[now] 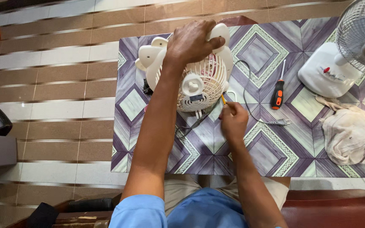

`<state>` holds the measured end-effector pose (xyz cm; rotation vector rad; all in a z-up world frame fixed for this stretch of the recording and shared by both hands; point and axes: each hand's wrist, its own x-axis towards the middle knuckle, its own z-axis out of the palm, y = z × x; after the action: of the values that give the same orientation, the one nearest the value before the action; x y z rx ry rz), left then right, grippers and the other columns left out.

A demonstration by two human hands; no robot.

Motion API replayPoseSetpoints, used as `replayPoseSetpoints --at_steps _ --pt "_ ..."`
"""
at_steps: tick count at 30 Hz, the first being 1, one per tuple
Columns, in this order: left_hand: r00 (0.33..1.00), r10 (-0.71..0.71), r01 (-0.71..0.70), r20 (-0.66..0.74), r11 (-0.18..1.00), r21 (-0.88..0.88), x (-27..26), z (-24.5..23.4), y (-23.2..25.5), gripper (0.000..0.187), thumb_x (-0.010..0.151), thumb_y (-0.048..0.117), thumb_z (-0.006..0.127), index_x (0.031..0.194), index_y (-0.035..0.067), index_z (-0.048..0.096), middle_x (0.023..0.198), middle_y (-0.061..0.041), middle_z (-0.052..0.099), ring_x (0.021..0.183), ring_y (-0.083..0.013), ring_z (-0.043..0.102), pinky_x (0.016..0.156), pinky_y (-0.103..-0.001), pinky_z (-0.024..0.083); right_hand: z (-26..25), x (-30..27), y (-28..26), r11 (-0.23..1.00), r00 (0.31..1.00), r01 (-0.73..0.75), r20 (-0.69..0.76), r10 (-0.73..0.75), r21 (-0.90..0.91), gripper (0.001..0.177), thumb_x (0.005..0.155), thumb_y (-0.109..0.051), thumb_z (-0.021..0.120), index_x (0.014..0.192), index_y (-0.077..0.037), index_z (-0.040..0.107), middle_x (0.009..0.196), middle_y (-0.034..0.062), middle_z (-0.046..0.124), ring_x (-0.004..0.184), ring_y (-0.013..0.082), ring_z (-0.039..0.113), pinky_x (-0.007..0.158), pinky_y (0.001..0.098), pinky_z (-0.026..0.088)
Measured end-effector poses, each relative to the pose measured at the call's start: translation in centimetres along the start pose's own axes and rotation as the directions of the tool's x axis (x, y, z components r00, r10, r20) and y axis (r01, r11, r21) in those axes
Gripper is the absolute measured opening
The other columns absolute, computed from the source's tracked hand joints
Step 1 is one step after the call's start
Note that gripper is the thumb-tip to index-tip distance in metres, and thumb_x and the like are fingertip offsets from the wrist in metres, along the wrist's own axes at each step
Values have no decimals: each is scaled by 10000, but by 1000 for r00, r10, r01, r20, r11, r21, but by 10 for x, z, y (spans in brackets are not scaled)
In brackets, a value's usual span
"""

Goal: The person uses a yellow-handled screwdriver to loosen and remove screws from the front grille of a small white and pink electric fan. They rotate the fan to access different screw locations and remove a pink plastic cap from the grille. The clip ends with the fan partially disassembled on the table.

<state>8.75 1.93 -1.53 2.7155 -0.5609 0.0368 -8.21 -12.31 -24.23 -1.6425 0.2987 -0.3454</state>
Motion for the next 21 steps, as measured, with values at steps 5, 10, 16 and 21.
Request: replayPoseSetpoints --at_steps 5,10,16,21 --pt "998 23 -24 -50 1000 -20 3 0 0 499 861 578 682 1164 182 692 1006 -83 738 972 -263 711 861 -484 510 9 -19 -33 676 886 345 -13 -464 -652 228 942 -163 678 1093 -3 739 810 136 703 653 228 640 603 360 506" --pt "997 44 -43 -58 999 9 3 2 -4 502 875 580 685 1148 159 693 1019 -94 738 993 -290 700 865 -498 508 -13 3 -49 794 900 -432 148 411 427 270 972 -176 633 1132 21 725 799 97 687 590 120 560 517 250 427" --pt "999 2 -2 -34 1000 -4 2 1 -4 498 867 581 679 1152 172 691 1046 -86 739 1000 -291 704 888 -497 509 -12 1 -40 940 951 -303 105 289 156 287 924 -110 601 1169 27 660 774 71 646 537 132 526 443 261 403" --pt "999 25 -24 -25 1000 17 3 -3 -1 502 886 574 682 1181 169 680 1075 -94 735 1036 -295 691 895 -509 501 2 3 -17 948 969 -246 59 239 201 231 944 -69 606 1150 34 621 787 100 583 552 139 488 420 256 367"
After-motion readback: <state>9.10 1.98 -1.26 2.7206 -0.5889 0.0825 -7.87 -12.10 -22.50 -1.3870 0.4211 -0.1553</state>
